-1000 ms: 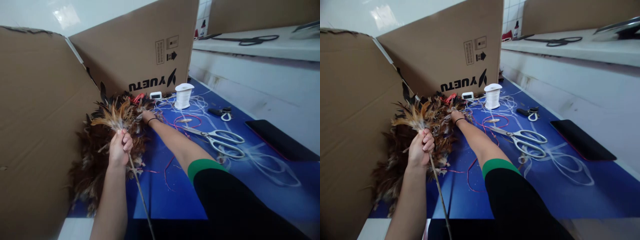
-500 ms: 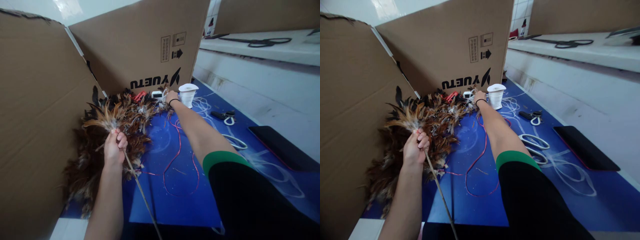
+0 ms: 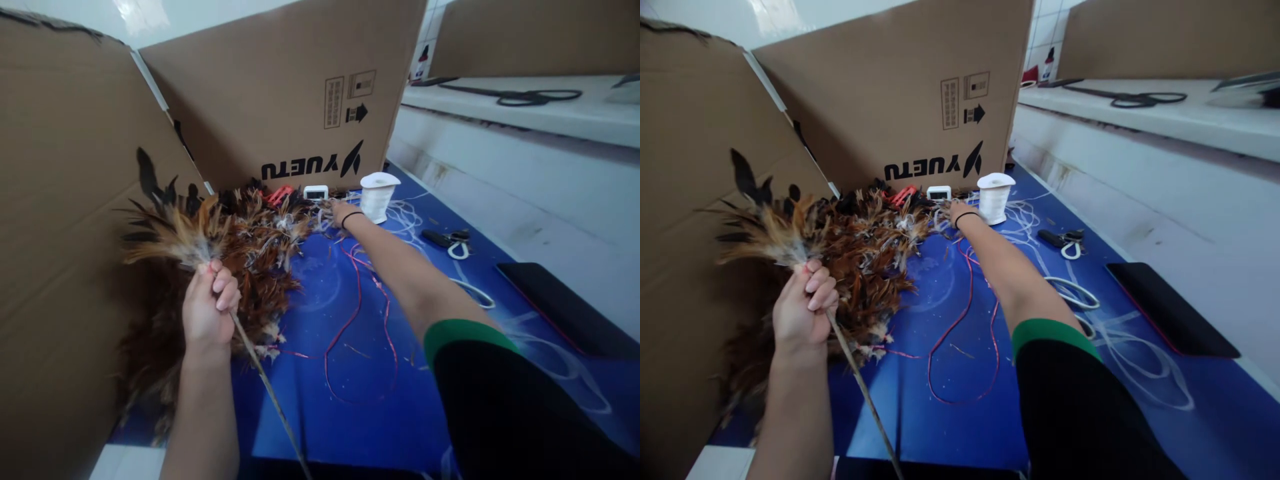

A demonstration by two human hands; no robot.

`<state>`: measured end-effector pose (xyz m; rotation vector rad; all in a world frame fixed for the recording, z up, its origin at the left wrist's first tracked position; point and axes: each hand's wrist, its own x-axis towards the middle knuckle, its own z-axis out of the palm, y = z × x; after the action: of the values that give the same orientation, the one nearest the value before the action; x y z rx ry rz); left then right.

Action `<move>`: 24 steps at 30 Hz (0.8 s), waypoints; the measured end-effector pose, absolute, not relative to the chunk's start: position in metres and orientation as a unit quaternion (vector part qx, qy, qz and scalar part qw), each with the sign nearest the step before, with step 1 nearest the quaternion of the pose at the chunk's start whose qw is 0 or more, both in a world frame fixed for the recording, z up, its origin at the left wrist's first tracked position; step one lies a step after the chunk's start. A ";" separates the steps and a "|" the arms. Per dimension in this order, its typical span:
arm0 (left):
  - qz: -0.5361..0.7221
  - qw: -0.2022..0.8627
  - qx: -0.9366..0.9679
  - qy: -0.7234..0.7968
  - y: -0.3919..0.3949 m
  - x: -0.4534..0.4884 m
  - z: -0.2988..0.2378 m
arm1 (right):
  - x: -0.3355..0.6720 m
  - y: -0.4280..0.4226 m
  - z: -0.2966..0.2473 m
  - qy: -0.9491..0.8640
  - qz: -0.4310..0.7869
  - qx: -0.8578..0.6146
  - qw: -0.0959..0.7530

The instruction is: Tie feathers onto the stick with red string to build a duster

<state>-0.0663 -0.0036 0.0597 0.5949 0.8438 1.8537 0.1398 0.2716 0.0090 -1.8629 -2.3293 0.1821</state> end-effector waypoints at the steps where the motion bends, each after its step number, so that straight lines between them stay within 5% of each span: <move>1: 0.759 0.489 0.247 0.351 -0.002 -0.065 0.058 | 0.138 0.266 0.014 -0.781 0.045 -0.618 0.077; 5: 0.739 0.500 0.271 0.362 0.001 -0.059 0.052 | 0.120 0.223 0.038 -0.859 -0.024 -0.479 0.179; 8: 0.719 0.515 0.292 0.365 0.001 -0.054 0.048 | 0.095 0.181 0.051 -0.922 0.155 -0.254 0.249; 11: 0.710 0.520 0.307 0.362 0.003 -0.050 0.044 | 0.074 0.150 0.051 -0.877 0.410 -0.101 0.228; 16: 0.751 0.500 0.256 0.348 0.008 -0.054 0.042 | 0.084 0.140 0.032 -0.721 0.667 -0.069 0.175; 24: 0.748 0.623 0.170 0.149 0.015 -0.059 0.032 | 0.110 0.122 0.026 -0.516 0.766 -0.090 0.374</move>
<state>-0.0594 0.0147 0.0325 0.3912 0.3433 1.7187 0.1098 0.1215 0.0261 -0.2315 -1.3207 1.9608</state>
